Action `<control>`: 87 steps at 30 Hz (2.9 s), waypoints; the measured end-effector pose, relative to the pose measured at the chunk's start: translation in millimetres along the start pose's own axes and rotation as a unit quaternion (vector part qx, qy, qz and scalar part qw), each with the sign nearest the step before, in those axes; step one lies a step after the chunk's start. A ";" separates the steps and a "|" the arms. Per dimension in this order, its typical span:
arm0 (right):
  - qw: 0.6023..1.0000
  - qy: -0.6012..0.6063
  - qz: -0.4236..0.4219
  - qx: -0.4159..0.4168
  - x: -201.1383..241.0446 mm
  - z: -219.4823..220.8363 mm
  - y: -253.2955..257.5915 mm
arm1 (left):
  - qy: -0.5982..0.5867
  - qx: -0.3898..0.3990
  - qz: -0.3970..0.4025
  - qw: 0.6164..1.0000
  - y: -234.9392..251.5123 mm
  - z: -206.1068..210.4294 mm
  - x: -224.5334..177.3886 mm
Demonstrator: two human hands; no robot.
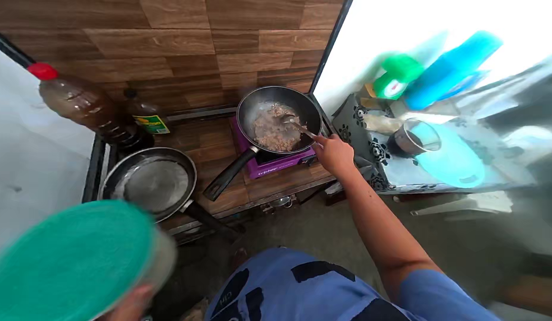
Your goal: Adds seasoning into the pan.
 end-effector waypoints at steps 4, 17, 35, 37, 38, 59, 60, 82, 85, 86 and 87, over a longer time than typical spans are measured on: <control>0.972 0.165 -0.133 -0.098 3.4 -29.7 -57.7 | 0.072 0.130 0.084 0.985 27.0 112.3 -11.9; 0.872 0.454 -0.179 0.031 57.2 -24.8 -119.4 | -0.197 0.229 -0.044 0.952 16.5 220.7 22.2; 0.806 0.290 -0.511 0.077 201.6 30.6 -108.2 | -0.498 -0.007 -0.312 0.809 18.4 108.2 27.4; 0.779 0.246 -0.573 0.061 213.4 29.2 -110.5 | -0.547 -0.008 -0.295 0.784 13.1 100.3 36.2; 0.766 0.235 -0.595 0.064 217.6 26.8 -109.7 | -0.562 -0.005 -0.286 0.776 11.2 96.1 38.7; 0.862 0.197 -0.466 0.029 103.8 -29.7 -83.3 | -0.536 0.122 -0.426 0.719 35.6 61.8 66.6; 0.896 0.164 -0.409 0.047 86.3 -22.6 -76.8 | -0.548 0.122 -0.411 0.718 35.7 57.4 69.0; 0.805 0.114 -0.582 -0.029 148.5 -25.7 -106.3 | -0.412 0.178 -0.327 0.832 52.3 107.2 37.7; 0.766 -0.022 -0.642 0.030 171.5 -16.4 -103.9 | -0.392 0.189 -0.338 0.834 54.3 110.8 32.5; 0.754 -0.045 -0.654 0.034 175.0 -13.0 -100.3 | -0.385 0.189 -0.343 0.836 54.8 111.0 31.4; 0.743 -0.060 -0.666 0.032 177.0 -10.9 -96.5 | -0.381 0.186 -0.348 0.836 55.0 110.8 30.8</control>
Point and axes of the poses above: each hand's wrist, its own y-axis towards the middle knuckle, its own z-axis out of the palm, x = y × z, the point moved 1 cm from there along y, towards the middle knuckle, and after that the axes turned 6 degrees about -z, right-handed, at the moved point
